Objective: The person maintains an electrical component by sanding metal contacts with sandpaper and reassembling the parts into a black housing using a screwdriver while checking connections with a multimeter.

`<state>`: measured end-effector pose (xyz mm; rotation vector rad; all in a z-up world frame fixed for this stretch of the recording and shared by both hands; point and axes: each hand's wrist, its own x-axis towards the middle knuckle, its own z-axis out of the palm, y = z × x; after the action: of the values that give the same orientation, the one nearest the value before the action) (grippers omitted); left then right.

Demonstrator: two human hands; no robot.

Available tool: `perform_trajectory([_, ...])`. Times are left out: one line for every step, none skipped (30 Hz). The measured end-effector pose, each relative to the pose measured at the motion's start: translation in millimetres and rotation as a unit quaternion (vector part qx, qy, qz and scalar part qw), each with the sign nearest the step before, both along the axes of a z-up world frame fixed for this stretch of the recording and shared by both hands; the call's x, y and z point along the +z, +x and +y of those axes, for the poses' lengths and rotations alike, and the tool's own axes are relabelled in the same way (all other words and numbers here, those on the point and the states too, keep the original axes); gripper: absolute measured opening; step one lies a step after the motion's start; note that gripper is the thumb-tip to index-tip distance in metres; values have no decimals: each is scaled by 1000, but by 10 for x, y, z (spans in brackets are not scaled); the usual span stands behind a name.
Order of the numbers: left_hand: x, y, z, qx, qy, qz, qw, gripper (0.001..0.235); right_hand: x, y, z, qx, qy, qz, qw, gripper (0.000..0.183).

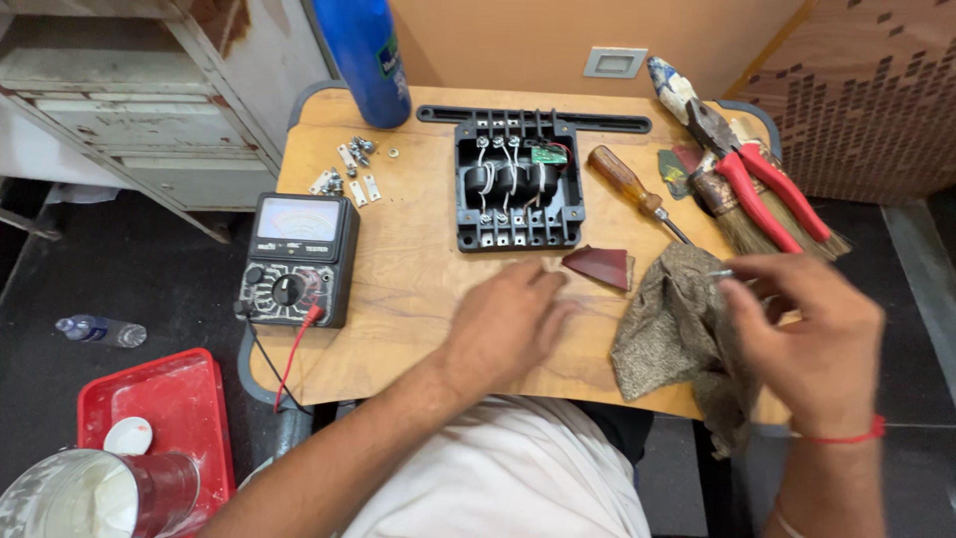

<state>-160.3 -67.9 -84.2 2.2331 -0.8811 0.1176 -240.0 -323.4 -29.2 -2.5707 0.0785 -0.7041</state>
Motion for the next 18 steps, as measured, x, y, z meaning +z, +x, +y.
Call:
perform_trajectory([-12, -45, -128, -27, 22, 17, 999, 36, 9, -48, -105, -9, -2, 7, 1000, 19])
perform_trajectory([-23, -90, -281, -54, 45, 33, 997, 41, 13, -104, -187, -17, -3, 15, 1000, 16])
perform_trajectory([-32, -115, -400, -80, 68, 47, 993, 47, -14, -111, -225, -11, 2, 17, 1000, 16])
perform_trajectory([-50, -145, -487, -80, 63, 39, 994, 44, -33, -115, -254, -5, 6, 20, 1000, 15])
perform_trajectory([-81, -194, -566, -80, 57, 34, 995, 41, -80, -120, -246, 15, 15, 22, 1000, 17])
perform_trajectory([-119, -223, -634, -81, 52, 29, 995, 38, -131, -123, -225, 35, 25, 24, 999, 19])
perform_trajectory([-159, -205, -693, -79, 52, 19, 995, 29, -208, -116, -165, 45, 14, 13, 999, 20])
perform_trajectory([-199, -172, -744, -78, 52, 9, 996, 21, -296, -109, -85, 55, 3, 2, 999, 20])
perform_trajectory([-238, -160, -779, -77, 53, 0, 996, 14, -374, -111, -11, 60, -2, -13, 998, 19])
perform_trajectory([-274, -159, -794, -73, 15, 12, 997, 12, -436, -118, 47, 66, -6, -29, 997, 18])
perform_trajectory([-302, -152, -790, -69, -23, 23, 997, 11, -481, -130, 82, 63, -4, -39, 997, 18])
perform_trajectory([-321, -145, -787, -64, -60, 35, 996, 10, -518, -145, 108, 59, -2, -49, 997, 17])
perform_trajectory([-331, -143, -782, -56, -84, 44, 994, 11, -543, -155, 116, 56, 1, -58, 997, 17])
perform_trajectory([-333, -140, -778, -49, -107, 52, 992, 12, -558, -161, 106, 54, 8, -54, 997, 16])
perform_trajectory([-328, -137, -779, -42, -131, 60, 989, 14, -572, -166, 95, 52, 16, -50, 997, 16])
perform_trajectory([-316, -136, -782, -37, -130, 58, 989, 16, -586, -171, 85, 49, 23, -47, 997, 16])
perform_trajectory([-298, -129, -788, -32, -131, 55, 989, 19, -599, -170, 77, 50, 16, -54, 997, 17])
perform_trajectory([-277, -122, -789, -27, -131, 52, 990, 21, -613, -169, 73, 51, 10, -61, 997, 18])
